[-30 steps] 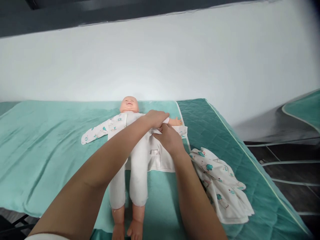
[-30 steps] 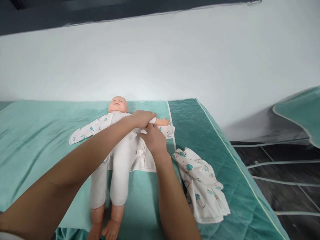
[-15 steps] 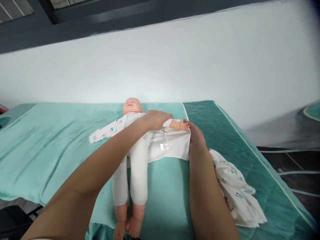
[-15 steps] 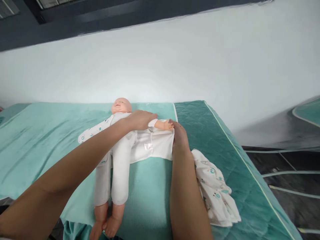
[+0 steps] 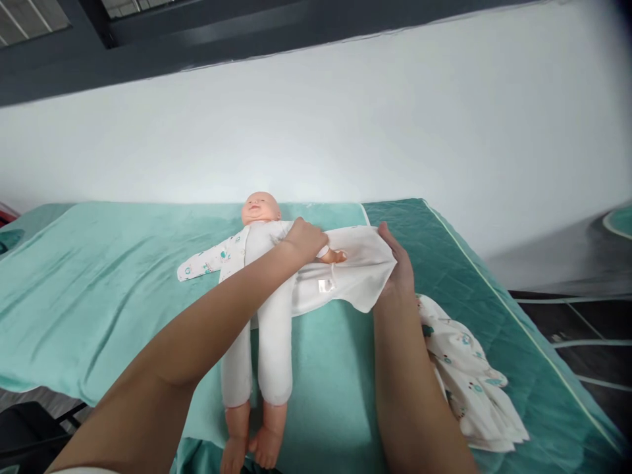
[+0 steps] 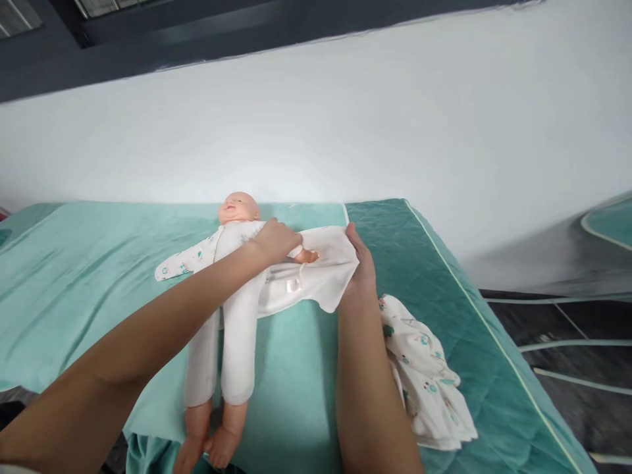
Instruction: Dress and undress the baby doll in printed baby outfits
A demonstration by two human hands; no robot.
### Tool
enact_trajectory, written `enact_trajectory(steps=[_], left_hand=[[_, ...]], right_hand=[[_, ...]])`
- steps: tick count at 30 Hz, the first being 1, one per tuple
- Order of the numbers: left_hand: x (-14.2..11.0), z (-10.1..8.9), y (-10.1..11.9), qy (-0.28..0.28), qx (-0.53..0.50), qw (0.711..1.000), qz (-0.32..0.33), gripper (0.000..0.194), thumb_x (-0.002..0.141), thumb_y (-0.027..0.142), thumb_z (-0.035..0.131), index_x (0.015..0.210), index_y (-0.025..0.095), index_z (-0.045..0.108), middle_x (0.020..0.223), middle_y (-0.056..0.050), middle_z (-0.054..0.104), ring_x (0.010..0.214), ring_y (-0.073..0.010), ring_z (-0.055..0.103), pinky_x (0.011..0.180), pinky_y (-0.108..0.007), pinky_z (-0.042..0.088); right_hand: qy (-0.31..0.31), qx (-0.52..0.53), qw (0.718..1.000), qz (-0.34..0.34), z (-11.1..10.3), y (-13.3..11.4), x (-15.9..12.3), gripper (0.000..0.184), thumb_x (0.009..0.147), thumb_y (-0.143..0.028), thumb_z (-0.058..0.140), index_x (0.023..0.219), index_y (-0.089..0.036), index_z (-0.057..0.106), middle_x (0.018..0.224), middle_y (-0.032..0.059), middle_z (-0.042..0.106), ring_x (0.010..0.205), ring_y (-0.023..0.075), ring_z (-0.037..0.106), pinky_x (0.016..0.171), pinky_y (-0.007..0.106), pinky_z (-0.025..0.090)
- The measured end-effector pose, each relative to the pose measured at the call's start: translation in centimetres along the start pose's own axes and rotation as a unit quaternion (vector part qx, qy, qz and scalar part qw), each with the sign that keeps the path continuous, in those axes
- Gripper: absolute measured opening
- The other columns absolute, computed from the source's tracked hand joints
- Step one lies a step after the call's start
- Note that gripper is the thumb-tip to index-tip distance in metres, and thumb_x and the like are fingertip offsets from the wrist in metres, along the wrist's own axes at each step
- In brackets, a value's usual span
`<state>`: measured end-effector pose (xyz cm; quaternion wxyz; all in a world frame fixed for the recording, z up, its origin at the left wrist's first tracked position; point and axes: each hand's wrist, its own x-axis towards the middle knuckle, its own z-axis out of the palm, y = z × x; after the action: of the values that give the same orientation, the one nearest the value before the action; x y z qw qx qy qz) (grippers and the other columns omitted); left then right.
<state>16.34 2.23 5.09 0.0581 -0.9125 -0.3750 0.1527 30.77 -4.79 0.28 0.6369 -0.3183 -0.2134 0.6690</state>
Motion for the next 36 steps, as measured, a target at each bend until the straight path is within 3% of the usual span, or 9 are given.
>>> enact_trajectory(steps=[5, 11, 15, 17, 21, 24, 27, 31, 36], left_hand=[[0.5, 0.9, -0.6, 0.034, -0.069, 0.995, -0.059, 0.028, 0.081, 0.015, 0.06, 0.107, 0.012, 0.07, 0.113, -0.02, 0.07, 0.111, -0.0323, 0.063, 0.098, -0.045, 0.042], [-1.5, 0.4, -5.8, 0.005, -0.225, 0.974, -0.026, 0.019, 0.084, 0.025, 0.059, 0.096, 0.016, 0.07, 0.1, -0.01, 0.074, 0.086, -0.022, 0.068, 0.078, -0.031, 0.05], [-3.7, -0.1, -8.6, 0.114, -0.394, 0.91, -0.066, 0.028, 0.091, 0.03, 0.047, 0.094, 0.014, 0.07, 0.097, -0.009, 0.075, 0.088, -0.0184, 0.067, 0.077, -0.026, 0.051], [-4.7, -0.4, -9.1, 0.116, -0.45, 0.881, -0.087, 0.036, 0.093, 0.041, 0.046, 0.102, 0.015, 0.07, 0.102, -0.01, 0.074, 0.091, -0.0183, 0.067, 0.078, -0.026, 0.051], [-5.4, -0.9, -8.5, 0.044, -0.377, 0.923, -0.068, 0.054, 0.077, 0.042, 0.069, 0.126, 0.022, 0.062, 0.119, -0.007, 0.069, 0.099, -0.0197, 0.065, 0.079, -0.025, 0.05], [-5.1, -0.8, -7.7, 0.077, -0.298, 0.948, -0.086, 0.05, 0.075, 0.022, 0.065, 0.125, 0.022, 0.062, 0.116, -0.006, 0.069, 0.102, -0.0209, 0.064, 0.081, -0.027, 0.048], [-5.1, 0.0, -7.6, 0.159, -0.264, 0.939, -0.152, 0.04, 0.081, 0.014, 0.054, 0.119, 0.023, 0.062, 0.118, -0.007, 0.068, 0.105, -0.0225, 0.063, 0.083, -0.031, 0.049], [-6.4, 1.9, -8.2, 0.236, -0.229, 0.909, -0.256, 0.032, 0.086, 0.009, 0.045, 0.112, 0.022, 0.06, 0.119, -0.011, 0.065, 0.111, -0.0267, 0.06, 0.086, -0.038, 0.05], [-10.6, 6.2, -7.7, 0.371, -0.256, 0.862, -0.231, 0.026, 0.09, 0.011, 0.045, 0.11, 0.021, 0.058, 0.117, -0.009, 0.062, 0.112, -0.0241, 0.057, 0.098, -0.039, 0.048]], right_hand=[[-0.017, -0.171, 0.982, -0.081, 3.4, 1.9, -1.1, 0.04, 0.088, -0.057, 0.057, 0.106, -0.023, 0.065, 0.095, 0.0062, 0.073, 0.098, 0.0262, 0.07, 0.083, 0.039, 0.058], [-0.129, -0.204, 0.966, -0.096, 5.2, 4.4, -1.0, 0.06, 0.071, -0.041, 0.08, 0.125, -0.026, 0.06, 0.13, 0.0045, 0.066, 0.122, 0.025, 0.062, 0.097, 0.035, 0.053], [-0.21, -0.237, 0.945, -0.078, 6.3, 6.0, -1.4, 0.055, 0.078, -0.033, 0.078, 0.129, -0.029, 0.059, 0.141, 0.0051, 0.06, 0.138, 0.0228, 0.05, 0.106, 0.036, 0.048], [-0.244, -0.258, 0.932, -0.07, 6.6, 6.2, -1.7, 0.05, 0.083, -0.032, 0.074, 0.13, -0.029, 0.059, 0.141, 0.0057, 0.061, 0.141, 0.0221, 0.047, 0.11, 0.038, 0.044], [-0.254, -0.318, 0.91, -0.077, 6.8, 6.0, -2.2, 0.047, 0.089, -0.036, 0.069, 0.135, -0.03, 0.059, 0.147, 0.0048, 0.056, 0.143, 0.021, 0.044, 0.116, 0.04, 0.039], [-0.259, -0.354, 0.895, -0.084, 6.6, 5.6, -2.5, 0.049, 0.089, -0.039, 0.069, 0.136, -0.03, 0.058, 0.15, 0.0038, 0.052, 0.143, 0.0208, 0.044, 0.115, 0.038, 0.04], [-0.255, -0.382, 0.885, -0.077, 6.2, 5.2, -2.3, 0.046, 0.091, -0.042, 0.067, 0.135, -0.031, 0.06, 0.143, 0.0043, 0.058, 0.122, 0.0206, 0.06, 0.098, 0.035, 0.051], [-0.139, -0.425, 0.887, -0.12, 5.0, 4.9, -1.6, 0.03, 0.091, -0.046, 0.063, 0.108, -0.023, 0.07, 0.104, 0.0041, 0.072, 0.083, 0.0153, 0.063, 0.071, 0.027, 0.05], [-0.167, -0.456, 0.867, -0.109, 4.7, 5.0, -2.4, 0.033, 0.09, -0.05, 0.064, 0.091, -0.018, 0.073, 0.079, 0.0023, 0.068, 0.071, 0.0139, 0.059, 0.067, 0.026, 0.047]])
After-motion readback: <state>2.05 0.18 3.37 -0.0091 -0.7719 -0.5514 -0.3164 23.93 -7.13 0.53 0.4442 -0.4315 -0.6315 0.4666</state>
